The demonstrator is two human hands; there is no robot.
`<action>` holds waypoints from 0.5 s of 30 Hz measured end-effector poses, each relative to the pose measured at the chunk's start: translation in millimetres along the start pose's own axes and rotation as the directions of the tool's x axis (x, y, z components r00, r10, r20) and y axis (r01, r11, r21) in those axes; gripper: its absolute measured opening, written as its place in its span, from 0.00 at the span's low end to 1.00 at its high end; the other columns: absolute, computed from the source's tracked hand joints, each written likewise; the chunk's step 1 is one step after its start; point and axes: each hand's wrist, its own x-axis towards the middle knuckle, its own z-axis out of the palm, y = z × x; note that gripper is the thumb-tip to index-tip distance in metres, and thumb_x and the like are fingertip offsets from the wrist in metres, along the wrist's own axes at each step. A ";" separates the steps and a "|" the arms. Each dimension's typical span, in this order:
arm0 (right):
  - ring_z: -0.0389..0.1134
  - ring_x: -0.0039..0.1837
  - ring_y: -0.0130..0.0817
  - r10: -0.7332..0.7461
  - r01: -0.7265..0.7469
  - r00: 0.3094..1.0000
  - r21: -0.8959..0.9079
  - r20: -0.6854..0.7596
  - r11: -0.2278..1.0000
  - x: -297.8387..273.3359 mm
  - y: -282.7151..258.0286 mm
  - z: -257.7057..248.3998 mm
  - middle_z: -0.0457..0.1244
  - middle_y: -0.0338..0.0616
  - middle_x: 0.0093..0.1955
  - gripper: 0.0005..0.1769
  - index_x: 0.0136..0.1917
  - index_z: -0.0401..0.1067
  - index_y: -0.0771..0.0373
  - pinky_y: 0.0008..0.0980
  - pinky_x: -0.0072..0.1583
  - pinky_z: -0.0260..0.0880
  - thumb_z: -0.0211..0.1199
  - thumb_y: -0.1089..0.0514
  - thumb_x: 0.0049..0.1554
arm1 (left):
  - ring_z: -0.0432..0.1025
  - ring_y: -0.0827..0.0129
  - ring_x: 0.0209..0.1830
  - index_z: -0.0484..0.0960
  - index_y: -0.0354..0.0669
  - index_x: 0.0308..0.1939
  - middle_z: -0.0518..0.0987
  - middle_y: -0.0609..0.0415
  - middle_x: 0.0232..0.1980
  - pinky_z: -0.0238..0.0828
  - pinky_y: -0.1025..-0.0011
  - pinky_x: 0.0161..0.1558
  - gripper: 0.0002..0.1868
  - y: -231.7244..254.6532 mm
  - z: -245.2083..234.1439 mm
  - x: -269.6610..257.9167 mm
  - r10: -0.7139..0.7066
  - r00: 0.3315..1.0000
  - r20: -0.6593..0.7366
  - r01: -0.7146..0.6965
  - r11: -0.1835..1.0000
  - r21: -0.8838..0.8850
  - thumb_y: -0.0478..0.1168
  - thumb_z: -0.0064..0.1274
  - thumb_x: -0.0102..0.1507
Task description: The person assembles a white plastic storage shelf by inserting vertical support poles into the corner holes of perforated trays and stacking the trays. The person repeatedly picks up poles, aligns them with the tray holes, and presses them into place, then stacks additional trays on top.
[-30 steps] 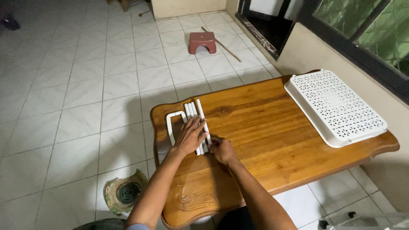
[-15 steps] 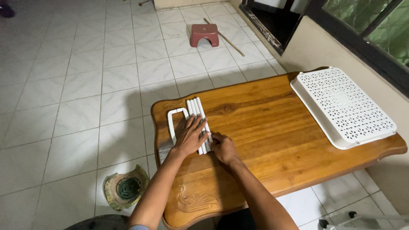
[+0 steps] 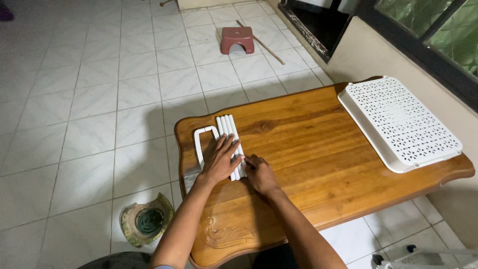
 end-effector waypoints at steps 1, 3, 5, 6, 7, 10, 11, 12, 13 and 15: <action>0.70 0.59 0.51 0.002 -0.002 1.000 0.006 0.004 1.000 0.0 3.8 0.8 0.68 0.57 0.56 0.19 0.63 0.75 0.61 0.40 0.61 0.69 0.63 0.60 0.58 | 0.48 0.47 0.80 0.71 0.45 0.70 0.60 0.45 0.78 0.45 0.51 0.75 0.32 0.7 -1.0 0.1 0.004 1.000 -0.009 -0.005 1.000 -0.009 0.57 0.49 0.67; 0.69 0.60 0.50 0.004 -0.004 1.000 0.014 0.014 1.000 0.3 14.5 2.3 0.68 0.57 0.57 0.20 0.65 0.74 0.62 0.39 0.62 0.68 0.64 0.61 0.58 | 0.48 0.46 0.80 0.72 0.45 0.70 0.61 0.45 0.78 0.46 0.52 0.75 0.32 1.9 -2.8 -0.7 0.013 0.999 -0.030 -0.014 0.999 -0.029 0.58 0.50 0.67; 0.71 0.60 0.43 0.020 -0.023 1.000 0.174 0.016 0.984 0.5 25.4 6.8 0.68 0.53 0.58 0.21 0.65 0.73 0.63 0.35 0.62 0.70 0.62 0.63 0.58 | 0.49 0.47 0.80 0.72 0.45 0.70 0.61 0.45 0.78 0.46 0.52 0.75 0.32 2.9 -3.8 -1.1 0.005 0.999 -0.032 -0.006 1.000 -0.015 0.58 0.50 0.67; 0.72 0.60 0.40 0.031 -0.034 0.999 0.255 0.013 0.966 -0.7 30.3 8.6 0.68 0.51 0.59 0.22 0.65 0.73 0.64 0.33 0.62 0.71 0.61 0.64 0.57 | 0.50 0.47 0.79 0.72 0.45 0.70 0.61 0.45 0.78 0.46 0.52 0.75 0.32 3.6 -3.7 -0.5 0.008 1.000 -0.030 -0.008 1.000 -0.008 0.57 0.50 0.66; 0.71 0.61 0.38 0.040 -0.045 0.999 0.323 0.022 0.945 -2.2 33.7 10.8 0.68 0.50 0.60 0.22 0.66 0.72 0.65 0.32 0.62 0.70 0.61 0.64 0.58 | 0.51 0.48 0.79 0.72 0.46 0.70 0.62 0.46 0.77 0.46 0.51 0.76 0.32 3.8 -3.5 -1.3 0.000 1.000 -0.028 0.000 1.000 0.019 0.58 0.50 0.66; 0.70 0.60 0.36 0.084 -0.097 0.995 0.474 0.048 0.875 -7.6 35.7 10.8 0.68 0.50 0.60 0.22 0.67 0.71 0.65 0.31 0.62 0.70 0.61 0.63 0.59 | 0.53 0.51 0.79 0.73 0.48 0.69 0.65 0.48 0.77 0.46 0.50 0.75 0.32 2.1 -1.1 -1.5 -0.003 1.000 -0.026 0.005 0.998 0.068 0.58 0.50 0.65; 0.70 0.59 0.37 0.110 -0.129 0.992 0.496 0.068 0.859 -11.3 34.3 7.6 0.68 0.51 0.60 0.22 0.67 0.70 0.65 0.32 0.61 0.71 0.62 0.62 0.59 | 0.53 0.50 0.79 0.73 0.49 0.69 0.65 0.48 0.76 0.47 0.50 0.75 0.32 0.8 -0.6 -2.6 -0.005 1.000 -0.027 0.007 0.998 0.067 0.58 0.51 0.65; 0.70 0.59 0.38 0.139 -0.160 0.987 0.518 0.079 0.840 -15.4 33.4 -0.2 0.69 0.52 0.60 0.23 0.68 0.70 0.64 0.32 0.61 0.71 0.63 0.61 0.60 | 0.53 0.50 0.79 0.73 0.50 0.70 0.65 0.48 0.76 0.47 0.49 0.74 0.32 0.3 0.0 -0.8 0.004 1.000 -0.025 -0.002 0.998 0.064 0.58 0.51 0.65; 0.69 0.60 0.37 0.128 -0.137 0.990 0.462 0.053 0.876 -22.9 33.4 -11.3 0.67 0.49 0.62 0.22 0.67 0.70 0.64 0.32 0.61 0.70 0.63 0.60 0.60 | 0.51 0.47 0.79 0.72 0.47 0.70 0.63 0.43 0.77 0.48 0.49 0.73 0.33 -0.5 -0.6 0.7 0.046 0.997 -0.063 -0.047 0.999 -0.020 0.57 0.52 0.65; 0.69 0.62 0.36 0.117 -0.106 0.993 0.336 -0.012 0.936 -43.1 36.6 -42.3 0.63 0.45 0.66 0.22 0.66 0.69 0.64 0.32 0.61 0.69 0.64 0.58 0.60 | 0.51 0.44 0.79 0.72 0.45 0.70 0.63 0.39 0.77 0.49 0.50 0.74 0.33 1.6 -3.4 4.1 0.094 0.986 -0.140 -0.109 0.989 -0.100 0.57 0.53 0.65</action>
